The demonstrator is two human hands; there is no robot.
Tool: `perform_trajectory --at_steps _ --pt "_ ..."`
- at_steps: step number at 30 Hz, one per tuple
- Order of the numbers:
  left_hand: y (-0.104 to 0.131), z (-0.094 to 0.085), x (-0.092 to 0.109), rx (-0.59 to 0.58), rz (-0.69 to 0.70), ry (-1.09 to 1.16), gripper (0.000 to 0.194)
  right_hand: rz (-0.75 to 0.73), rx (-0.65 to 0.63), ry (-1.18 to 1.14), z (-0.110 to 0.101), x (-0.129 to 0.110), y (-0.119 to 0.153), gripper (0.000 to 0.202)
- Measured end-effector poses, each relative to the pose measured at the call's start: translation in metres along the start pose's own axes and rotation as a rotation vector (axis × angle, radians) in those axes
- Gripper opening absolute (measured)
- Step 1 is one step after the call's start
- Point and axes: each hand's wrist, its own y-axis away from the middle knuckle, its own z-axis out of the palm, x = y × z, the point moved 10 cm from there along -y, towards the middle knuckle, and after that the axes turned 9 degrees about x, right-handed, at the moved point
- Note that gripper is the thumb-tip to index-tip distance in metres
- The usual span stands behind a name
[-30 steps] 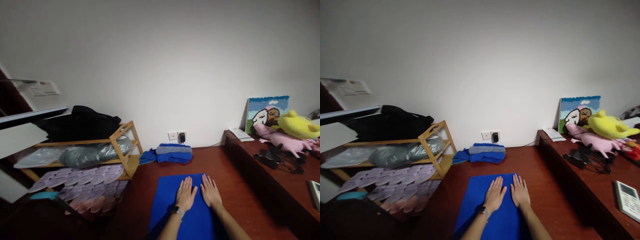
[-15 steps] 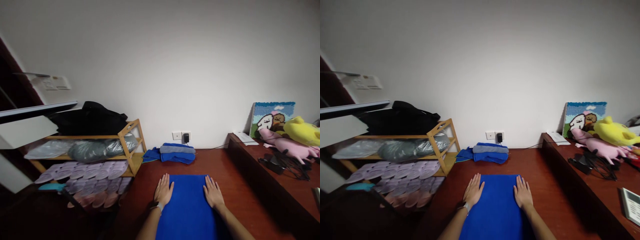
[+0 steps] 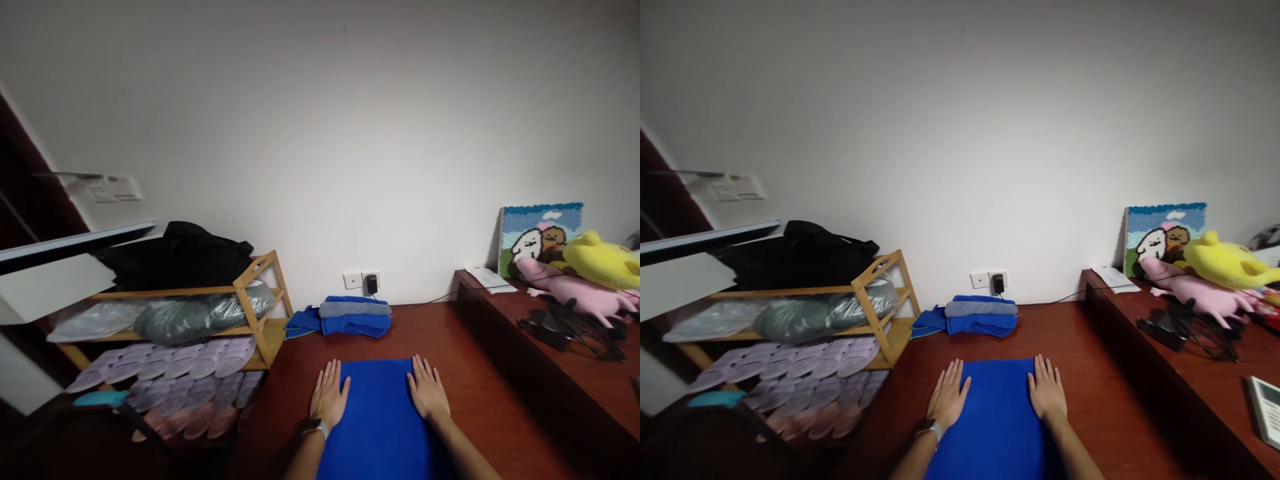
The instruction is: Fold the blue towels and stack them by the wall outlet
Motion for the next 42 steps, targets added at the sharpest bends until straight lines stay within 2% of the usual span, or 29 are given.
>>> perform_trajectory --at_steps 2,6,8,11,13,16,18,19,20,22,24,26,28,33,36,39,42 --pt "0.001 -0.007 0.003 0.037 0.015 -0.015 0.068 0.001 0.009 -0.010 -0.001 0.000 -0.001 0.071" --pt "0.005 -0.033 0.010 0.185 0.074 -0.034 0.059 -0.005 0.021 -0.020 -0.004 0.000 0.000 0.070" --pt "0.008 -0.044 0.017 0.214 0.130 -0.018 0.056 -0.007 0.027 -0.021 -0.005 0.000 0.000 0.070" --pt "0.008 -0.054 0.036 0.219 0.196 0.037 0.055 -0.013 0.032 -0.023 -0.005 -0.001 0.000 0.070" --pt "0.007 -0.058 0.061 0.230 0.216 0.095 0.056 -0.018 0.032 -0.017 -0.005 -0.001 0.000 0.070" --pt "0.008 -0.046 0.124 0.162 0.314 0.193 0.056 -0.023 0.038 0.008 -0.004 0.000 0.000 0.069" --pt "0.014 -0.026 0.171 0.058 0.419 0.242 0.058 -0.047 0.034 0.036 -0.001 0.000 0.001 0.067" --pt "0.016 -0.015 0.188 0.016 0.441 0.261 0.058 -0.070 0.028 0.052 0.001 0.000 0.001 0.066" --pt "0.017 -0.005 0.199 -0.014 0.442 0.277 0.058 -0.093 0.022 0.068 0.004 -0.001 0.002 0.065" --pt "0.016 0.011 0.207 -0.047 0.396 0.301 0.059 -0.122 0.024 0.095 0.008 -0.001 0.001 0.064" --pt "0.012 0.021 0.199 -0.068 0.349 0.307 0.061 -0.105 0.036 0.104 0.008 0.001 0.000 0.065" --pt "0.006 0.025 0.178 -0.090 0.303 0.283 0.063 -0.073 0.048 0.099 0.006 0.002 -0.001 0.066" --pt "-0.001 0.023 0.144 -0.107 0.236 0.233 0.066 -0.053 0.049 0.088 0.004 0.002 -0.001 0.067" --pt "-0.012 0.012 0.042 -0.156 0.095 0.111 0.070 -0.029 0.024 0.073 0.002 0.002 0.000 0.068" --pt "-0.013 0.005 -0.006 -0.156 0.032 0.092 0.072 -0.031 0.019 0.080 0.003 0.002 0.000 0.068" --pt "-0.013 0.001 -0.037 -0.136 -0.038 0.079 0.073 -0.037 0.026 0.083 0.004 0.002 0.000 0.069" --pt "-0.012 -0.002 -0.052 -0.113 -0.093 0.067 0.073 -0.034 0.032 0.078 0.005 0.002 0.000 0.069"
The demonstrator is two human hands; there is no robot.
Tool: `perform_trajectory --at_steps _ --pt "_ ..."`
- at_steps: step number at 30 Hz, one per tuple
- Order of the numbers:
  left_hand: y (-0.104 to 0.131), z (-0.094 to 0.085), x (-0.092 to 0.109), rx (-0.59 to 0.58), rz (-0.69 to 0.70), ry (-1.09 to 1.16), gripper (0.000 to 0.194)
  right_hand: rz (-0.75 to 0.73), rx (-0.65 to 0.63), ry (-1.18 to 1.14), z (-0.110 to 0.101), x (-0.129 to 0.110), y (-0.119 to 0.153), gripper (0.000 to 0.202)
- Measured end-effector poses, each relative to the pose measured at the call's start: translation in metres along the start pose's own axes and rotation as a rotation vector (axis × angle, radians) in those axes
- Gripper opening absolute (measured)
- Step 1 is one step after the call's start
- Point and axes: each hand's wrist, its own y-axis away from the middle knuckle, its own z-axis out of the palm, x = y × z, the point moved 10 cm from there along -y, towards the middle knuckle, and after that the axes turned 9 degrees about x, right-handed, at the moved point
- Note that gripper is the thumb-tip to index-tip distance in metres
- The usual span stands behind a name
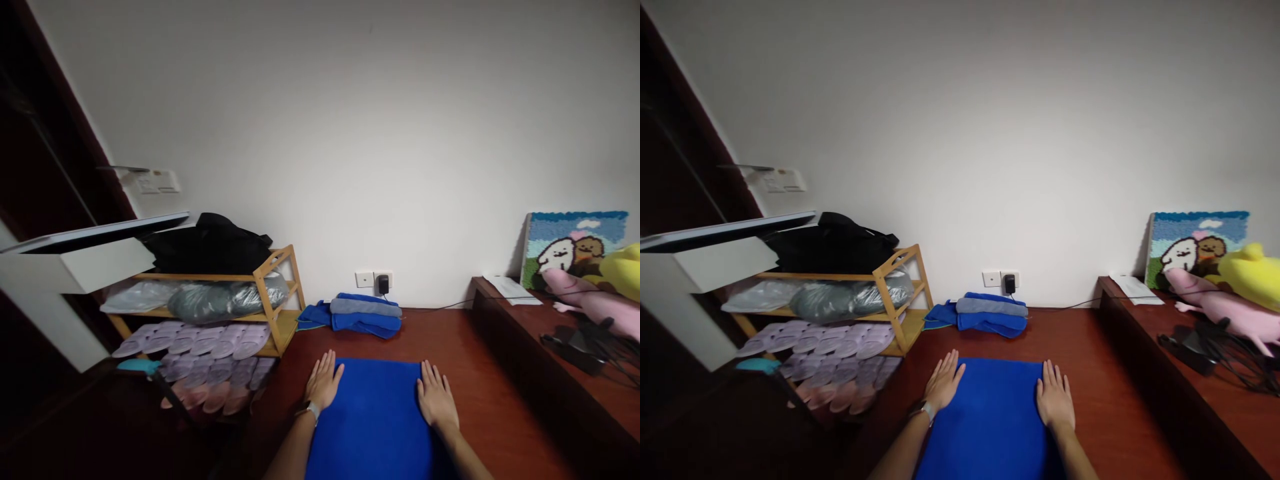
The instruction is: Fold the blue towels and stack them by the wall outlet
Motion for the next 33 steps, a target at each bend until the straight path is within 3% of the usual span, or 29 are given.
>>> perform_trajectory --at_steps 2,4,7,9,11,12,14,16,18,23,25,28,33 --pt "0.002 -0.007 0.001 0.049 -0.026 -0.004 0.072 0.002 0.004 -0.012 0.001 0.000 -0.001 0.069" --pt "0.007 -0.016 0.016 0.129 -0.015 0.005 0.070 0.003 0.008 -0.020 0.000 0.000 -0.001 0.069" --pt "0.023 -0.019 0.082 0.191 0.168 0.071 0.067 0.009 0.001 -0.017 -0.003 0.000 0.000 0.069" --pt "0.042 -0.008 0.143 0.149 0.367 0.138 0.065 0.008 -0.006 -0.003 -0.005 -0.001 0.001 0.069" --pt "0.060 0.008 0.192 0.089 0.470 0.190 0.064 0.000 -0.012 0.014 -0.006 -0.002 0.002 0.068" --pt "0.065 0.016 0.207 0.064 0.475 0.208 0.064 -0.004 -0.014 0.023 -0.006 -0.002 0.003 0.068" --pt "0.069 0.027 0.220 0.039 0.421 0.226 0.065 -0.009 -0.018 0.030 -0.006 -0.001 0.003 0.068" --pt "0.067 0.031 0.212 0.032 0.358 0.216 0.066 -0.010 -0.018 0.025 -0.004 -0.001 0.003 0.069" --pt "0.064 0.027 0.187 0.026 0.309 0.180 0.067 -0.010 -0.015 0.009 -0.003 -0.001 0.002 0.069" --pt "0.067 0.009 0.083 0.062 0.094 0.025 0.072 0.013 -0.008 -0.026 -0.004 0.001 0.001 0.069" --pt "0.073 0.004 0.055 0.114 0.041 -0.016 0.073 0.018 -0.006 -0.038 -0.004 0.001 0.000 0.069" --pt "0.082 0.005 0.041 0.137 0.016 -0.030 0.074 0.020 -0.008 -0.050 -0.004 0.001 0.000 0.069" --pt "0.085 -0.001 0.050 0.107 0.015 -0.018 0.077 0.030 -0.022 -0.043 -0.007 0.001 0.002 0.068"
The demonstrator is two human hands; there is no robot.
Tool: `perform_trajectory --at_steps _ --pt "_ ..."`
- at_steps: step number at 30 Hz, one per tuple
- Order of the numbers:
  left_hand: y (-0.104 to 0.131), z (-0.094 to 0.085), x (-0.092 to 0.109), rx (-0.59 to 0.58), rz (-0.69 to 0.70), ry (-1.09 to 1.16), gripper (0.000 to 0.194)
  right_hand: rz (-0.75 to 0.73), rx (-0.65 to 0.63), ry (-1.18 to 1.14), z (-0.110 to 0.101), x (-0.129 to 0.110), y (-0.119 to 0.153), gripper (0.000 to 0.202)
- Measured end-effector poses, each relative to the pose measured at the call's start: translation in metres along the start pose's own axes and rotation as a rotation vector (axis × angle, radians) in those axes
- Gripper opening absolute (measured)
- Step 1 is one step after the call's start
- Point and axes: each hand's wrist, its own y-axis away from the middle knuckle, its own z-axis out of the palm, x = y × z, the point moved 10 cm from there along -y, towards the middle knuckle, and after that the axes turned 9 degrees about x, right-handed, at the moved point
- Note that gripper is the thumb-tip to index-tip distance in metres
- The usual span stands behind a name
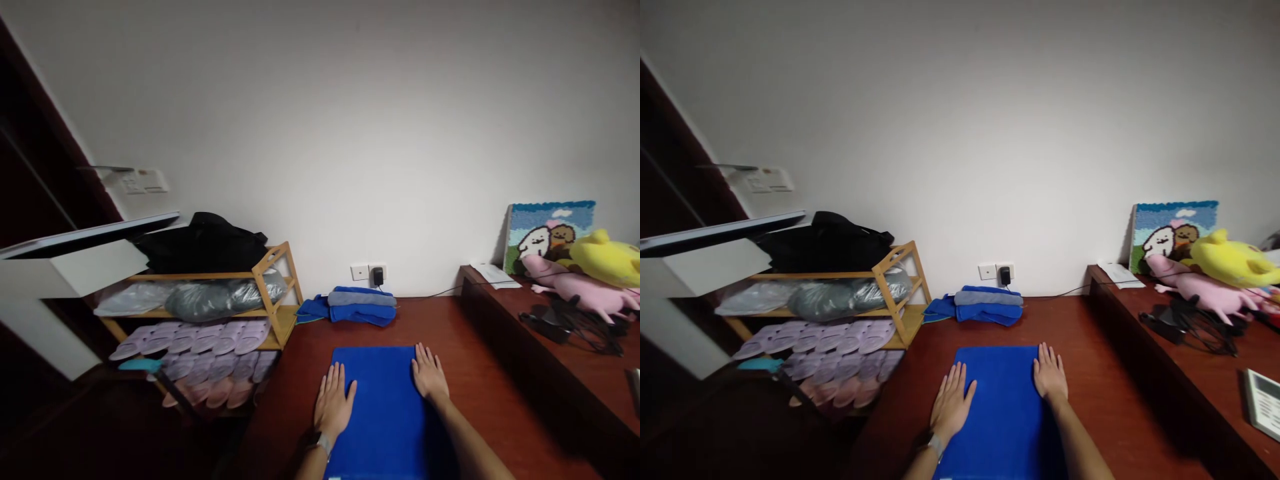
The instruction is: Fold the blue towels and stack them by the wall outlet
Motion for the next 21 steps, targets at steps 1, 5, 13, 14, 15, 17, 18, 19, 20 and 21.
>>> perform_trajectory --at_steps 1,5,13,14,15,17,18,19,20,21 --pt "0.000 -0.001 0.001 -0.007 0.000 0.002 0.077 -0.008 -0.006 -0.002 -0.002 -0.001 0.001 0.068" --pt "-0.002 -0.003 -0.001 0.009 0.000 -0.002 0.076 -0.044 -0.009 -0.055 -0.010 -0.006 0.010 0.067" --pt "-0.005 0.002 -0.001 0.027 0.000 -0.015 0.075 -0.016 -0.027 -0.077 -0.002 0.010 0.064 0.072" --pt "-0.005 0.002 -0.001 0.025 -0.001 -0.017 0.075 -0.025 -0.017 -0.062 -0.003 0.010 0.069 0.072" --pt "-0.006 0.002 0.000 0.023 0.001 -0.020 0.075 -0.030 -0.003 -0.050 -0.005 0.010 0.072 0.071" --pt "-0.006 0.001 0.000 0.018 0.004 -0.027 0.076 -0.036 0.027 -0.049 -0.010 0.008 0.076 0.069" --pt "-0.006 0.001 0.001 0.013 0.005 -0.033 0.077 -0.042 0.035 -0.057 -0.013 0.007 0.077 0.069" --pt "-0.006 0.001 0.001 0.006 0.004 -0.039 0.078 -0.053 0.037 -0.066 -0.015 0.005 0.077 0.068" --pt "-0.006 0.001 0.001 -0.003 0.004 -0.046 0.079 -0.062 0.030 -0.072 -0.016 0.003 0.077 0.068" --pt "-0.006 0.001 0.001 -0.013 0.003 -0.051 0.080 -0.066 0.016 -0.073 -0.016 0.002 0.077 0.069"
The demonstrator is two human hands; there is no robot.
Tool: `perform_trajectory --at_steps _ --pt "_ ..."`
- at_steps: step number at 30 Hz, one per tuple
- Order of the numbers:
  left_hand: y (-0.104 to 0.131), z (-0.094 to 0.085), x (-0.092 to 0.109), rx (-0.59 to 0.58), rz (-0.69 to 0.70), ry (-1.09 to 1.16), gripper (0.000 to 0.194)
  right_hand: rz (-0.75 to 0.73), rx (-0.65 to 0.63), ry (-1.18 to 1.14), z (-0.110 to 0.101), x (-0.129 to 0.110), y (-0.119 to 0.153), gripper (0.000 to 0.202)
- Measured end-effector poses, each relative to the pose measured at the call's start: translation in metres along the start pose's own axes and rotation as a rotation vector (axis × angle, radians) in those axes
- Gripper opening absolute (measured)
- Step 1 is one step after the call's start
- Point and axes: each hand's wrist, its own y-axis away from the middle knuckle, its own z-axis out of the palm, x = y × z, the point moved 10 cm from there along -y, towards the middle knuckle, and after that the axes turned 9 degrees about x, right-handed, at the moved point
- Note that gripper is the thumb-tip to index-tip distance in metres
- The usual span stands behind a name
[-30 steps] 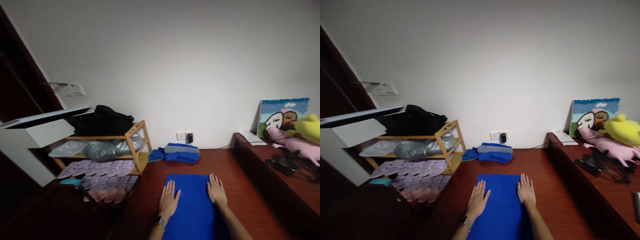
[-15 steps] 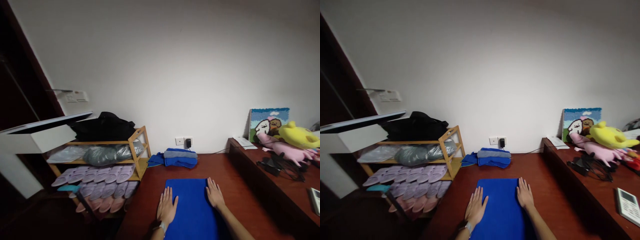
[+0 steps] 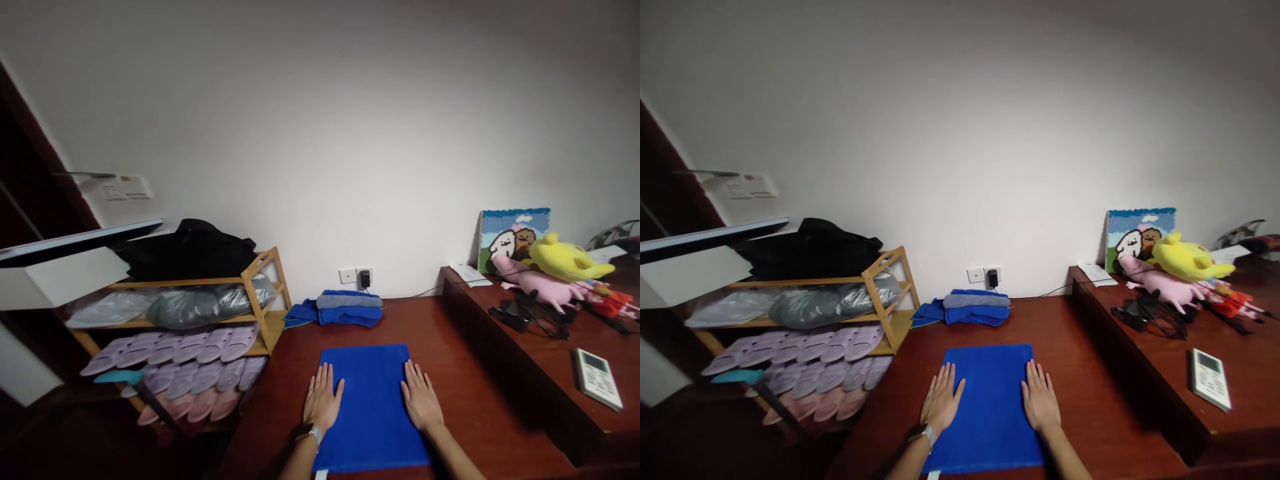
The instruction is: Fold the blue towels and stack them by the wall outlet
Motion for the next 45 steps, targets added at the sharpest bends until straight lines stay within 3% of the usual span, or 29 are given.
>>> perform_trajectory --at_steps 8,12,15,19,20,21,23,25,27,32,35,38,45 --pt "-0.001 -0.006 0.002 -0.032 -0.005 -0.027 0.077 0.018 -0.067 0.033 0.000 0.000 0.001 0.068" --pt "-0.001 -0.024 0.016 0.072 -0.017 -0.045 0.071 0.017 -0.061 0.028 0.000 -0.001 0.002 0.069" --pt "0.006 -0.038 0.067 0.136 0.091 0.031 0.065 0.011 -0.054 0.031 0.003 0.001 0.001 0.069" --pt "0.032 -0.037 0.181 0.084 0.459 0.232 0.061 -0.018 -0.050 0.054 0.009 0.005 0.002 0.068" --pt "0.039 -0.033 0.202 0.055 0.503 0.274 0.061 -0.043 -0.057 0.065 0.011 0.005 0.002 0.067" --pt "0.044 -0.027 0.216 0.021 0.515 0.303 0.061 -0.069 -0.065 0.077 0.013 0.004 0.003 0.066" --pt "0.049 -0.012 0.225 -0.046 0.461 0.321 0.063 -0.098 -0.075 0.102 0.016 0.003 0.003 0.066" --pt "0.050 -0.002 0.212 -0.085 0.403 0.310 0.064 -0.079 -0.067 0.115 0.016 0.006 0.002 0.067" --pt "0.048 0.001 0.180 -0.088 0.360 0.287 0.066 -0.048 -0.050 0.112 0.016 0.007 0.000 0.069" --pt "0.038 -0.007 0.049 -0.081 0.090 0.132 0.074 -0.018 -0.014 0.086 0.016 0.008 -0.002 0.071" --pt "0.039 -0.015 -0.002 -0.031 0.003 0.075 0.076 -0.015 -0.015 0.088 0.017 0.009 -0.001 0.071" --pt "0.043 -0.018 -0.014 -0.003 -0.015 0.066 0.079 -0.009 -0.025 0.095 0.015 0.008 -0.002 0.070" --pt "0.044 -0.021 -0.007 0.014 -0.014 0.072 0.078 -0.002 -0.069 0.017 0.002 0.004 0.007 0.070"
